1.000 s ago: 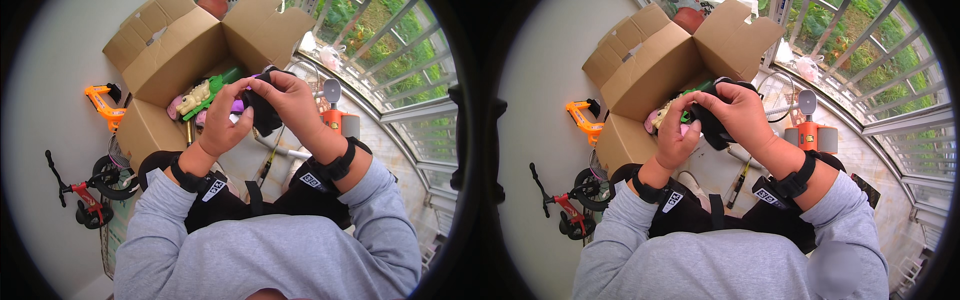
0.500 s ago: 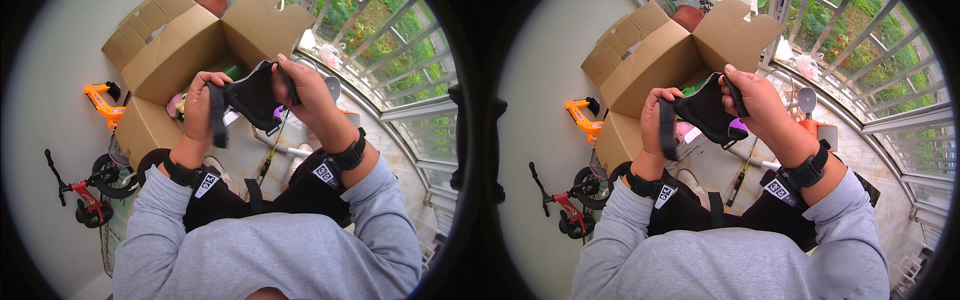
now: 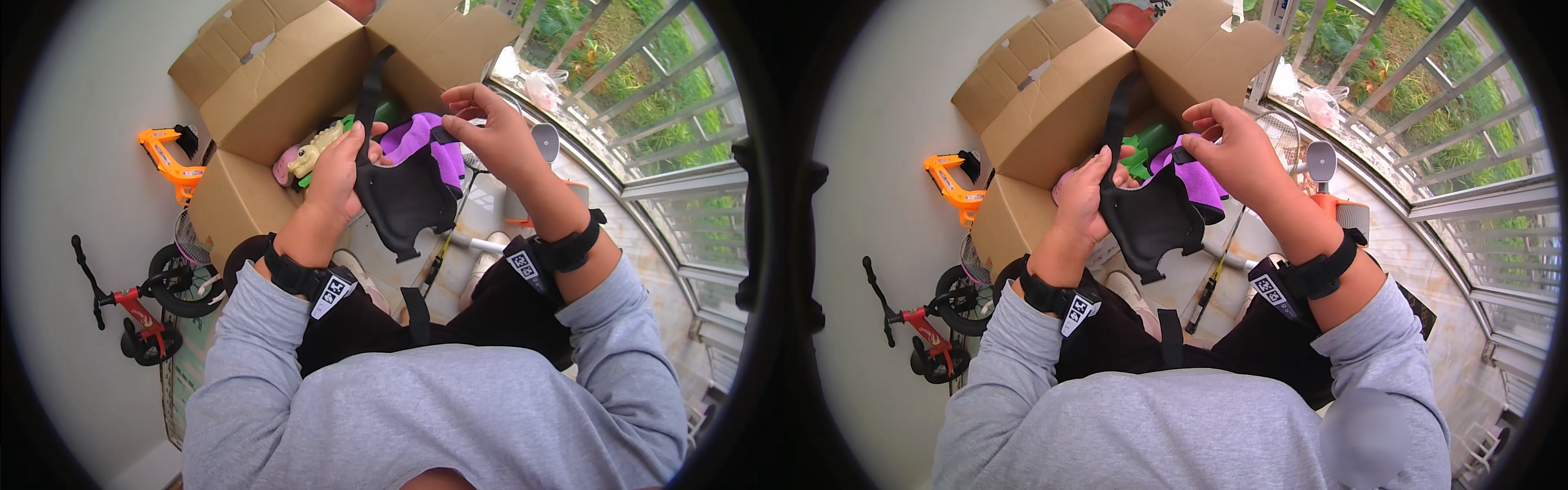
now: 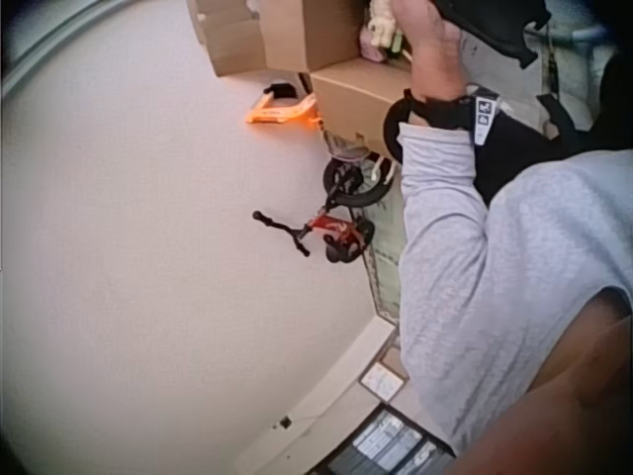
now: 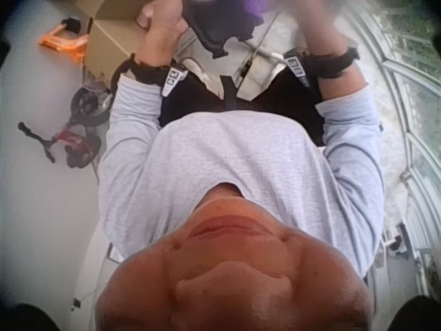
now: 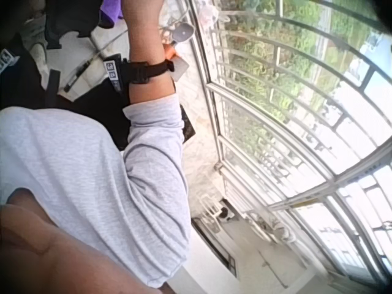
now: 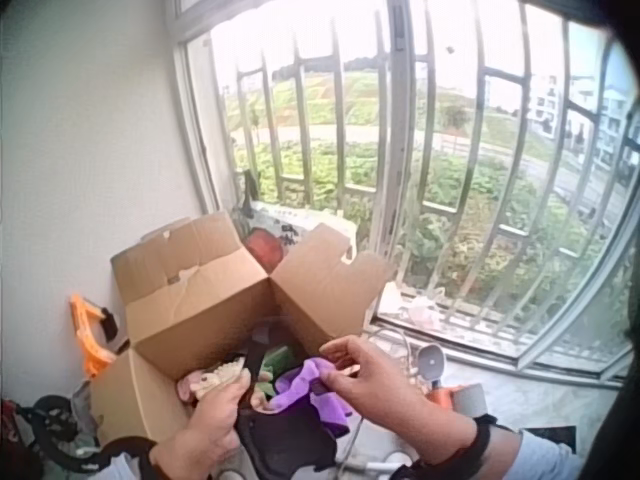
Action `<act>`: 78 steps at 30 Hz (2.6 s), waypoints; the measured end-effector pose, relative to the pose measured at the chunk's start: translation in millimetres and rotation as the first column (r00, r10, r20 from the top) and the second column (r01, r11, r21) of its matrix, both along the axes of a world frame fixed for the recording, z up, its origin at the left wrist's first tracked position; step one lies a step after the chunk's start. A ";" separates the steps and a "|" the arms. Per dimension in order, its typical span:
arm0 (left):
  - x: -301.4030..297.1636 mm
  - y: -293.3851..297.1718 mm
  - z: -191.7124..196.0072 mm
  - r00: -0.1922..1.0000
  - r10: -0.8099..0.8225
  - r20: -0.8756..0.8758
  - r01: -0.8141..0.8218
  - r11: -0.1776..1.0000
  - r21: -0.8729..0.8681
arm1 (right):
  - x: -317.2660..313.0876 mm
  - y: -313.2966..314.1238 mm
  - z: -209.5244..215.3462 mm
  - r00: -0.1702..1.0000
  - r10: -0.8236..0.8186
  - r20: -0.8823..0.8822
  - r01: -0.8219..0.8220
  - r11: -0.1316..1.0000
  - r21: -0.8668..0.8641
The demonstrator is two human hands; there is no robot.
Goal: The person wipes a yellow toy excavator, a badminton racket, a face mask, and a green dinosaur toy with a purple cloth. They then place the cleaned items into a cardboard box.
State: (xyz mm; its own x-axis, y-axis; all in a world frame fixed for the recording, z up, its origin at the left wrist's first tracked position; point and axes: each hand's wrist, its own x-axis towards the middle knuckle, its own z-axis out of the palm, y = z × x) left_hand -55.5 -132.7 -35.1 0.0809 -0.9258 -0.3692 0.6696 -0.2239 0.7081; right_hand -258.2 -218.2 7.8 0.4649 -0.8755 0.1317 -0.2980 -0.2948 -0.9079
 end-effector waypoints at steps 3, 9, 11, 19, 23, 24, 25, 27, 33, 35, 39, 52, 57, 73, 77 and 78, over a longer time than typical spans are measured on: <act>0.0 2.2 1.1 0.998 -0.063 -0.008 0.063 0.997 0.048 | 2.6 6.1 -1.4 0.994 0.040 -0.099 -0.063 0.967 -0.245; -13.4 5.7 7.0 0.976 -0.190 0.107 0.198 0.978 -0.071 | 10.7 19.0 0.8 0.973 0.167 -0.162 -0.149 0.982 0.116; -20.6 8.0 7.7 0.961 -0.249 0.122 0.258 0.964 -0.063 | 11.9 19.4 -0.1 0.977 0.213 0.018 -0.210 0.941 0.266; -22.4 11.7 12.3 0.854 -0.508 0.110 0.509 0.861 0.022 | 9.6 7.7 -4.7 0.853 -0.089 0.515 -0.246 0.801 0.546; -20.6 13.2 12.3 0.737 -0.612 0.287 0.609 0.785 0.109 | 1.6 -2.7 -2.1 0.804 -0.201 0.559 -0.164 0.829 0.534; -20.0 13.0 12.0 0.727 -0.632 0.269 0.626 0.771 0.119 | -1.9 -7.1 -0.8 0.790 -0.229 0.568 -0.134 0.841 0.525; -19.1 13.0 11.7 0.716 -0.651 0.251 0.642 0.756 0.129 | -5.2 -11.4 0.4 0.769 -0.243 0.592 -0.120 0.854 0.507; -16.8 11.9 11.5 0.738 -0.651 0.177 0.651 0.756 0.064 | -11.8 -20.2 3.1 0.742 -0.305 0.597 -0.041 0.868 0.494; -6.3 10.2 15.7 0.799 -0.547 0.248 0.575 0.816 -0.055 | -23.6 -33.1 8.6 0.603 -0.457 0.654 0.109 0.859 0.500; -5.3 10.8 16.1 0.837 -0.505 0.209 0.518 0.855 -0.009 | -24.8 -36.0 10.7 0.538 -0.474 0.697 0.072 0.850 0.522; -7.4 9.4 9.8 0.907 -0.318 0.277 0.317 0.947 0.052 | -25.7 -35.2 15.5 0.487 -0.436 0.757 -0.009 0.864 0.503; -3.5 3.8 0.8 0.696 0.133 0.705 0.004 0.982 -0.190 | -10.6 5.4 33.8 0.877 -0.023 0.479 -0.004 0.998 0.055; -9.4 6.7 9.1 0.798 0.089 0.596 0.074 0.967 -0.242 | -5.5 17.7 30.9 0.897 0.162 0.411 -0.223 0.969 0.106; -21.6 14.6 14.0 0.742 0.103 0.663 0.213 0.901 -0.378 | 20.1 35.8 1.2 0.949 0.010 0.314 -0.089 0.967 0.239; -22.2 17.7 17.1 0.580 0.154 0.800 0.244 0.904 -0.351 | 20.9 35.5 -3.2 0.943 -0.003 0.332 -0.054 0.985 0.164; -23.1 18.0 17.7 0.518 0.177 0.837 0.251 0.904 -0.346 | 20.9 35.6 -4.4 0.944 -0.002 0.331 -0.050 0.988 0.148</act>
